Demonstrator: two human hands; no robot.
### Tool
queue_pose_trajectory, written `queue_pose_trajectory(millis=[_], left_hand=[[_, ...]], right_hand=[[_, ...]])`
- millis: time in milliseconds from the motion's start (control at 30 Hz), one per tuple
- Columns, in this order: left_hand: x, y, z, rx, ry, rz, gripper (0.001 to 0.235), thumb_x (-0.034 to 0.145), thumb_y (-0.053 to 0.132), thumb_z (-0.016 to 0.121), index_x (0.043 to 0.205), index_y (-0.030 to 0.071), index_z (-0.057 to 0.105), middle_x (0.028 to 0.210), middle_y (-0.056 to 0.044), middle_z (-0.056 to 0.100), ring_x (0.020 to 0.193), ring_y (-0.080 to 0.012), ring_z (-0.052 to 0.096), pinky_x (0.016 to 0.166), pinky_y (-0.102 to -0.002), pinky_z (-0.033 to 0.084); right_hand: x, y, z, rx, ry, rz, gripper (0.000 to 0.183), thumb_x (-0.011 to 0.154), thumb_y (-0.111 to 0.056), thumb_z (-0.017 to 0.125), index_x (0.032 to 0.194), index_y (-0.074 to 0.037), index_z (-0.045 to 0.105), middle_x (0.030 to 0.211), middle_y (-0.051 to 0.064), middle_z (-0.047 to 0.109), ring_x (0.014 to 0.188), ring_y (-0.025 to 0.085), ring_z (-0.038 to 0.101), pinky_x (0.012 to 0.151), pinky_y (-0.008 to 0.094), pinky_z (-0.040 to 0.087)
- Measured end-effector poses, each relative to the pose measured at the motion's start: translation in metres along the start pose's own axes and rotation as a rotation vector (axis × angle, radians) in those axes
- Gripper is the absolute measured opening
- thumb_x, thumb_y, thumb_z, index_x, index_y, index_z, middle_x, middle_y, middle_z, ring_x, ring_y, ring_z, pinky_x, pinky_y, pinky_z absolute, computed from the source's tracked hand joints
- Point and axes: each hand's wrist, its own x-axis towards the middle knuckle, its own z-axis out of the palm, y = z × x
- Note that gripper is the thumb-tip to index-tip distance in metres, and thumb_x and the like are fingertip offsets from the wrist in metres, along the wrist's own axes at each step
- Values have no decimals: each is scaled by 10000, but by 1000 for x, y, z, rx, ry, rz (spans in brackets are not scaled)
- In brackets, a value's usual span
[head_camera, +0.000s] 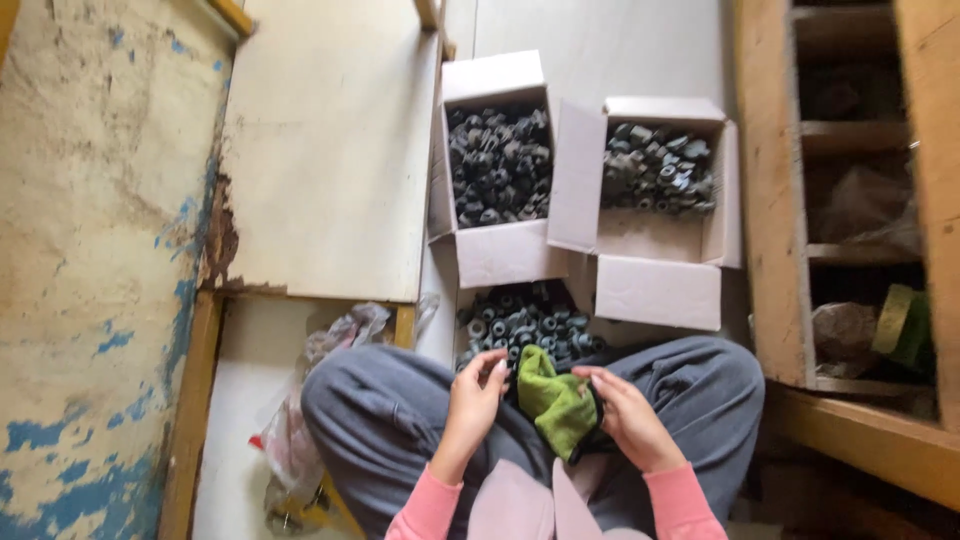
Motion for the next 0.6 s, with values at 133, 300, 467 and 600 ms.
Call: queue_pose_trajectory(millis=[133,300,467,600], left_hand=[[8,25,26,249,-69,151,254,960,216,608,1151,149,761,986,19,791,833,-97,707,810,-254,563],[38,67,79,526,5,614,167,914,164,650,1067,145,715,1085,-40,734,1027,-270,656,935,-388,469],[99,114,148,887,331,846,222,876,293,713,1079,203,722,1408,-121,534,1339,-351,441,1044,-541,341],[165,130,194,1088,405,862,272,882,329,710,1144,260,699,1554,-124,418,1441,-326,348,1102,-543,306]], right_hand=[[10,12,-24,190,-83,87,379,1019,-197,548,1311,14,668,1044,129,706,923,205,672,783,329,539],[21,16,-22,350,-181,113,402,1009,-245,542,1327,-11,618,1038,178,729,896,269,697,834,379,539],[24,10,-18,416,-229,207,402,998,-256,523,1279,13,623,1094,248,745,976,347,734,902,441,570],[59,51,-48,522,-381,242,463,947,-280,566,1324,-12,538,1209,303,701,1095,375,708,1006,479,551]])
